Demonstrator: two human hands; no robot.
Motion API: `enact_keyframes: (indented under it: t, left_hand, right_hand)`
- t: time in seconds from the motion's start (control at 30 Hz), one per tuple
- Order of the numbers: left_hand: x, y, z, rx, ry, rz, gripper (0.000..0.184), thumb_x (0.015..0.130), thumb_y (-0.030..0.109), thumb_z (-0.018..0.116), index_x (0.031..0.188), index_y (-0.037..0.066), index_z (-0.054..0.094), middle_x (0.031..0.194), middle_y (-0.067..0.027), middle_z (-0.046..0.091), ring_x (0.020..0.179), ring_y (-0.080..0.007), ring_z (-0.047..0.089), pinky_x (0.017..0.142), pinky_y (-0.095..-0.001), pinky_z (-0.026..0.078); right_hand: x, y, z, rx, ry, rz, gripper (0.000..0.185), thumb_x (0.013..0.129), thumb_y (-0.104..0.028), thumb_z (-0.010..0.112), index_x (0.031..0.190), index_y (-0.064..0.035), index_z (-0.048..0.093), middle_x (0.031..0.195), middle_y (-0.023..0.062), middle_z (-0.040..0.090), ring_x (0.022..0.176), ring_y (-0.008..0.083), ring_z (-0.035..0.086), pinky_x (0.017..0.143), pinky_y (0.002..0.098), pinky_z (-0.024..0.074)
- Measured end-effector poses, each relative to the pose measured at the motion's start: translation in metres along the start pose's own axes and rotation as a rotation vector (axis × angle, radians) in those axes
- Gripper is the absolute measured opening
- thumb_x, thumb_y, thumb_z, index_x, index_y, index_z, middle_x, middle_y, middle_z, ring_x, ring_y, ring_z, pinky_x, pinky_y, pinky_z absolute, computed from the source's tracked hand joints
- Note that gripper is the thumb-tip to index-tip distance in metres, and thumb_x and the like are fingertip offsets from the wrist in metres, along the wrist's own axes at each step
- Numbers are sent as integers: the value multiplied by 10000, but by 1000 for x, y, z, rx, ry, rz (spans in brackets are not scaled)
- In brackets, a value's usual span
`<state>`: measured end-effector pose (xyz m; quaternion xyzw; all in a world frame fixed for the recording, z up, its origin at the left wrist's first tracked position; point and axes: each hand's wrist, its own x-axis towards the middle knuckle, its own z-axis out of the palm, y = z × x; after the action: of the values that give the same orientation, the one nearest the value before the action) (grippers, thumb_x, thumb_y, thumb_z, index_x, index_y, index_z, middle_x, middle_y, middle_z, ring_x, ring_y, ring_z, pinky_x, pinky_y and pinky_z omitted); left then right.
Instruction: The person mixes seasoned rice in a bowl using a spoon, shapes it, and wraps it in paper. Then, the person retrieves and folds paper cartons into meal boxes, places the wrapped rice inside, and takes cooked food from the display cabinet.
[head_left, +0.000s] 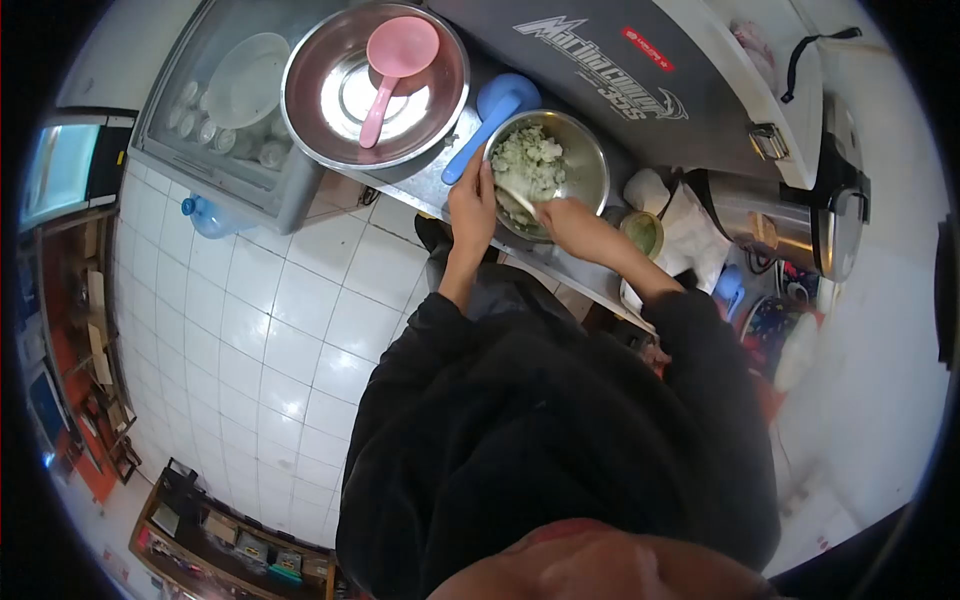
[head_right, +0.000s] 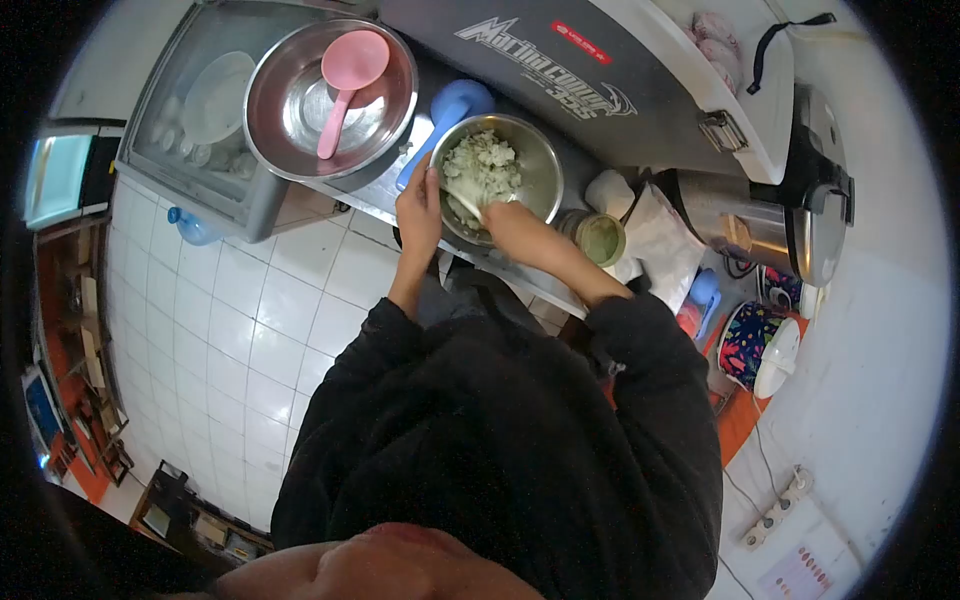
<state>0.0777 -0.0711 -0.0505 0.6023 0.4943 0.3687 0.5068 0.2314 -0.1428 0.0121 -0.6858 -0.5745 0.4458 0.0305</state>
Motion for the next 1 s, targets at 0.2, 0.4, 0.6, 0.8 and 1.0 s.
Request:
enact_keyframes:
  t: [0.2,0.4,0.6,0.8,1.0]
  left_hand:
    - [9,-5,0,-41,64,162,297,943,148,478,1191,9,563,771,-179,615,639,-144,549,627,-286,448]
    - [13,4,-3,-172,-157,-36,297,941,153,487,1184,3,567,890,-189,649,786,-140,614,724,-276,470]
    - [13,4,6,-133,-136,-10,288,938,158,489,1174,16,573,836,-195,641,747,-189,632,713,-286,473]
    - [11,3,9,9,-99,5,268,933,170,486,1130,20,588,774,-202,620,700,-281,635,641,-331,470]
    - [32,23,-17,346,-8,228,208,918,128,477,1067,31,585,900,-174,591,789,-378,578,670,-427,461]
  right_hand:
    - [-18,24,-106,142,-126,321,258,902,-216,483,1046,-34,596,703,78,596,542,145,559,413,276,425]
    - [24,44,-117,472,-248,520,342,933,-328,472,1150,-84,578,604,26,503,363,71,387,312,212,316]
    - [-4,10,-25,-345,75,-151,461,887,-107,458,1344,-63,414,683,186,587,604,287,621,486,400,495]
    - [-9,-22,23,-488,87,159,571,834,2,428,1391,-38,309,756,245,605,706,348,638,585,436,517]
    - [-40,-24,-21,-439,-9,-5,610,808,37,403,1398,-96,323,798,212,615,722,373,629,655,457,507]
